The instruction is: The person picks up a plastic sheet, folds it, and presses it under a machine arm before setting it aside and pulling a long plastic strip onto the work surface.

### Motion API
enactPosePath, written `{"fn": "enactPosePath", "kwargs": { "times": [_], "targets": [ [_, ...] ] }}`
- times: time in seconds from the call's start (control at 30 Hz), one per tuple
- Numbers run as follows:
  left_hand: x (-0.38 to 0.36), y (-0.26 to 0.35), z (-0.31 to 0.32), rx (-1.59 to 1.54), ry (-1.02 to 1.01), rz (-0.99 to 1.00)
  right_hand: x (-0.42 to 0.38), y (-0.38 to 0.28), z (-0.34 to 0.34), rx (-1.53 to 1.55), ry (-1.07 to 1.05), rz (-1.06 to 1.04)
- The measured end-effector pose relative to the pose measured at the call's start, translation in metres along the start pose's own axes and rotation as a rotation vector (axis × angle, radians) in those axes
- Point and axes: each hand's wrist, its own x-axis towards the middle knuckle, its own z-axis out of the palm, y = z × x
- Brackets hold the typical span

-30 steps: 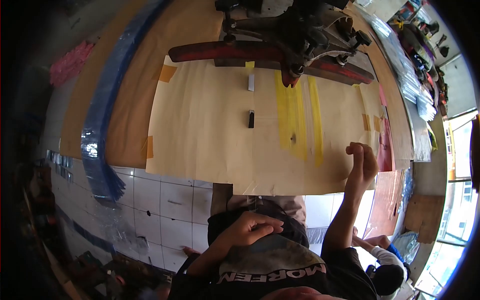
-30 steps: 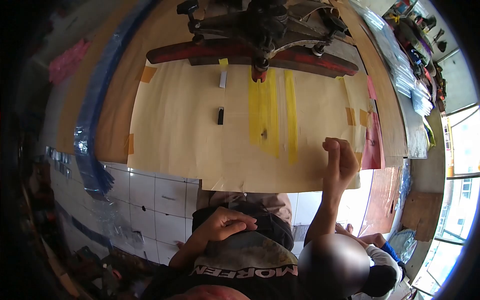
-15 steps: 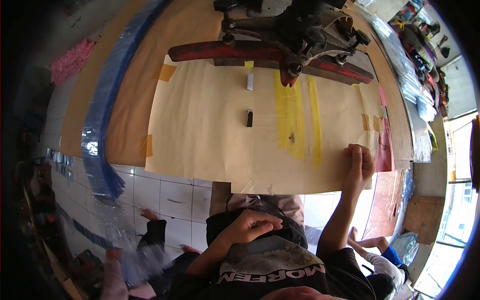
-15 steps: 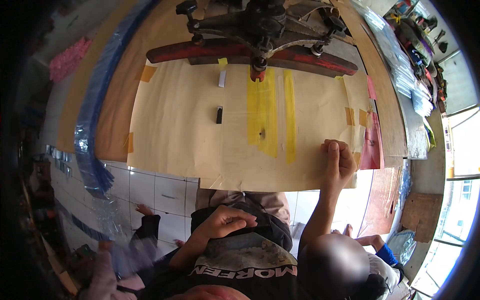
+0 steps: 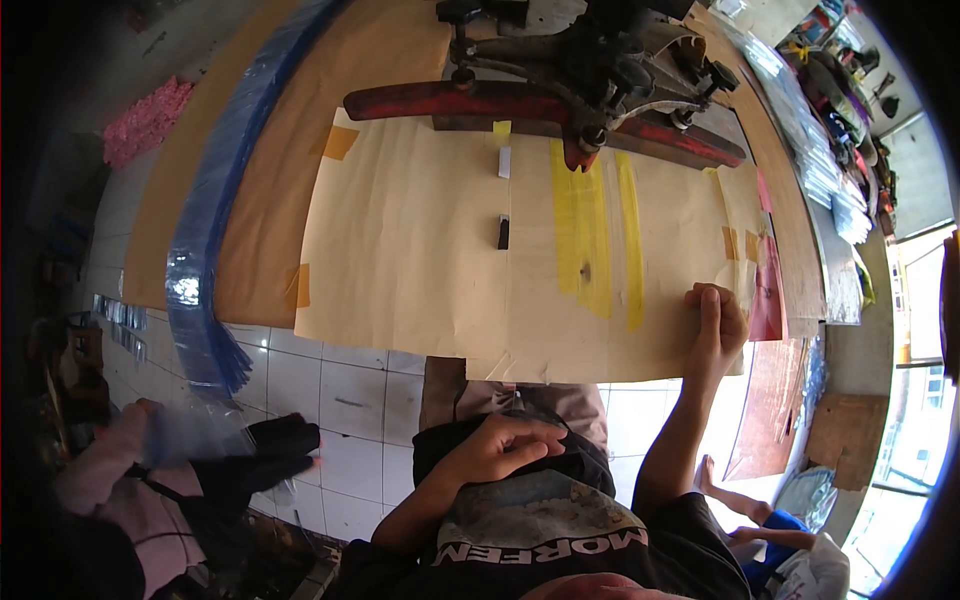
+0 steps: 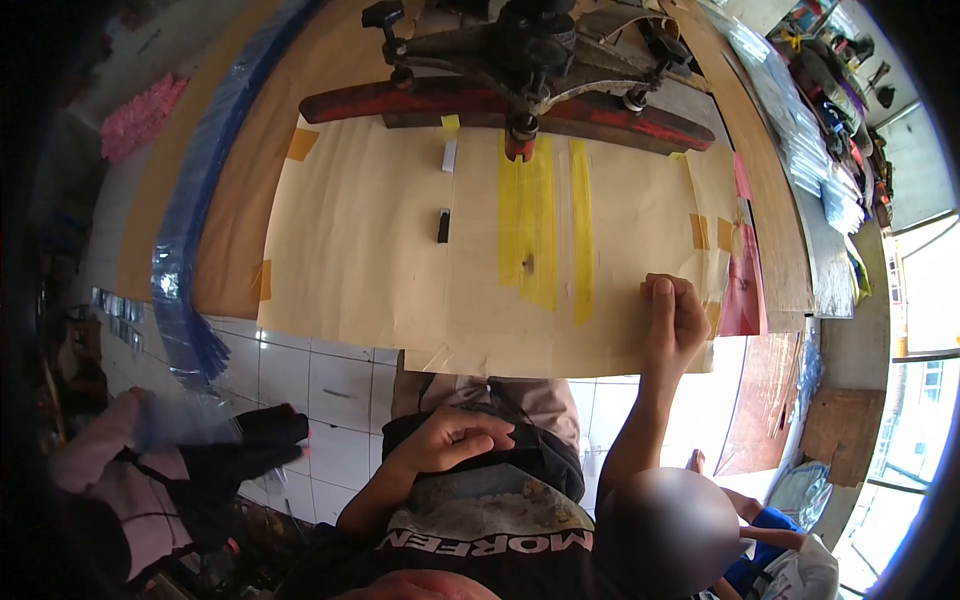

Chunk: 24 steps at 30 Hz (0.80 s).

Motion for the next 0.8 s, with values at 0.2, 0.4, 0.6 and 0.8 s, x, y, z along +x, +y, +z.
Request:
{"fn": "enactPosePath", "kwargs": {
  "times": [0.2, 0.4, 0.6, 0.8],
  "targets": [
    [-0.003, 0.000, -0.001, 0.026, 0.010, 0.017, 0.002, -0.020, 0.004, -0.079, -0.132, 0.031],
    [-0.005, -0.001, 0.000, 0.099, 0.056, 0.102, -0.001, -0.042, 0.015, -0.211, -0.348, -0.212],
    [0.004, 0.013, -0.010, 0.145, -0.064, 0.097, -0.015, -0.064, 0.045, -0.335, -0.640, -0.349],
    [0.011, 0.042, -0.016, 0.271, -0.198, 0.001, -0.023, -0.055, 0.066, -0.747, -0.823, -0.659]
  ]
}}
